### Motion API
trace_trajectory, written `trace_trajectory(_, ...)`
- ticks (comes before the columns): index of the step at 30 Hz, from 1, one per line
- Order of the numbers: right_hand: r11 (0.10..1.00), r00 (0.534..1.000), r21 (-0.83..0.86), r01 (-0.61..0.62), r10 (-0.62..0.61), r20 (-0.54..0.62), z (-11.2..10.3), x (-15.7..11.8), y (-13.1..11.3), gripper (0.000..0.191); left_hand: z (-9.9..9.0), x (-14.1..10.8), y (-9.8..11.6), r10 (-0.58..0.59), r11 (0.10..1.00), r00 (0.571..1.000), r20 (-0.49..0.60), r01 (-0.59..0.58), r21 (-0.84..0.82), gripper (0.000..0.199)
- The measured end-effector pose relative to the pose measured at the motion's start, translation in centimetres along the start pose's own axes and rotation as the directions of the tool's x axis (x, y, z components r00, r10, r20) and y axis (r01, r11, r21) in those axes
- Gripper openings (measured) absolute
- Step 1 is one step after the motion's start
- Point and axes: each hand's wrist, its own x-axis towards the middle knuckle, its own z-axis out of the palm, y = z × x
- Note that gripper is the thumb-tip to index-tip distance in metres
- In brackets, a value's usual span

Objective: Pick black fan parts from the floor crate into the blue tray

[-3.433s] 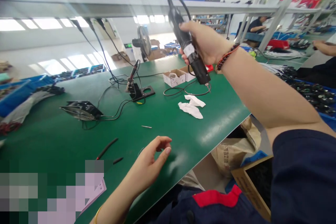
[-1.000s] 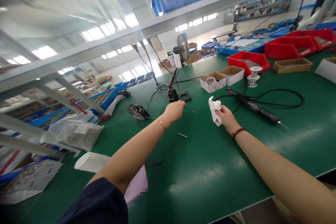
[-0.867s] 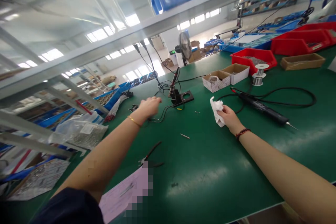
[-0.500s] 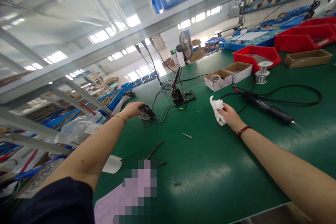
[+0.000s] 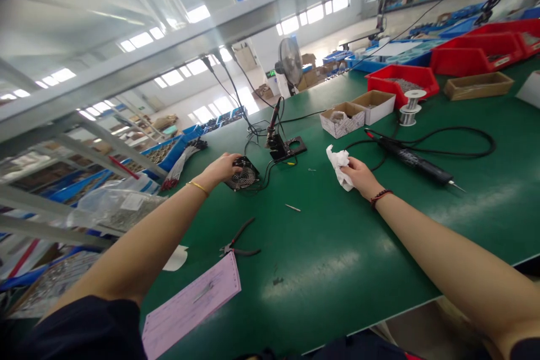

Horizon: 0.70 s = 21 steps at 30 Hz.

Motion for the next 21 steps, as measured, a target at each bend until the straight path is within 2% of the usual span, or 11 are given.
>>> trace_trajectory(3,1.0,1.0,-0.006,0.014,-0.014,0.01,0.0,0.0,-0.1,0.046,-0.4,-1.9,1.7,0.027,0.999,0.989,-0.143,-0.022,0.034,0.056)
trace_trajectory(5,1.0,1.0,-0.014,0.016,-0.016,0.007,0.0,0.1,-0.1,0.046,-0.2,-3.6,3.5,0.159,0.986,0.962,-0.22,-0.146,0.074,0.038)
trace_trajectory(7,1.0,1.0,-0.017,0.013,-0.013,-0.002,0.0,0.1,0.0,0.045,0.7,-5.5,5.9,0.385,0.922,0.903,-0.19,-0.369,0.113,0.023)
trace_trajectory(9,1.0,1.0,-0.014,0.013,-0.013,-0.011,0.0,0.2,0.1,0.046,2.2,-7.1,8.6,0.576,0.816,0.811,-0.097,-0.564,0.126,0.019)
trace_trajectory(11,0.999,0.999,-0.042,0.021,-0.022,-0.027,-0.1,0.3,0.1,0.046,4.0,-8.1,11.0,0.679,0.73,0.732,-0.048,-0.667,0.152,0.02)
trace_trajectory(13,0.984,0.997,-0.164,0.064,-0.07,-0.031,-0.2,0.3,0.0,0.041,5.5,-8.5,13.0,0.723,0.684,0.691,-0.025,-0.71,0.168,0.022)
trace_trajectory(16,0.896,0.985,-0.41,0.169,-0.168,0.04,-0.2,-0.3,-0.3,0.037,6.6,-8.4,14.9,0.733,0.669,0.68,-0.016,-0.717,0.196,0.028)
trace_trajectory(19,0.837,0.97,-0.491,0.241,-0.199,0.138,0.3,-0.9,0.0,0.044,6.1,-8.2,15.3,0.732,0.662,0.681,-0.019,-0.705,0.253,0.018)
trace_trajectory(20,0.83,0.966,-0.495,0.258,-0.209,0.153,0.5,-0.9,0.5,0.047,5.6,-8.0,15.2,0.724,0.669,0.689,-0.013,-0.697,0.258,0.014)
trace_trajectory(21,0.827,0.963,-0.494,0.267,-0.211,0.168,0.8,-0.7,1.1,0.049,4.9,-7.8,15.0,0.691,0.709,0.723,0.0,-0.678,0.195,0.012)
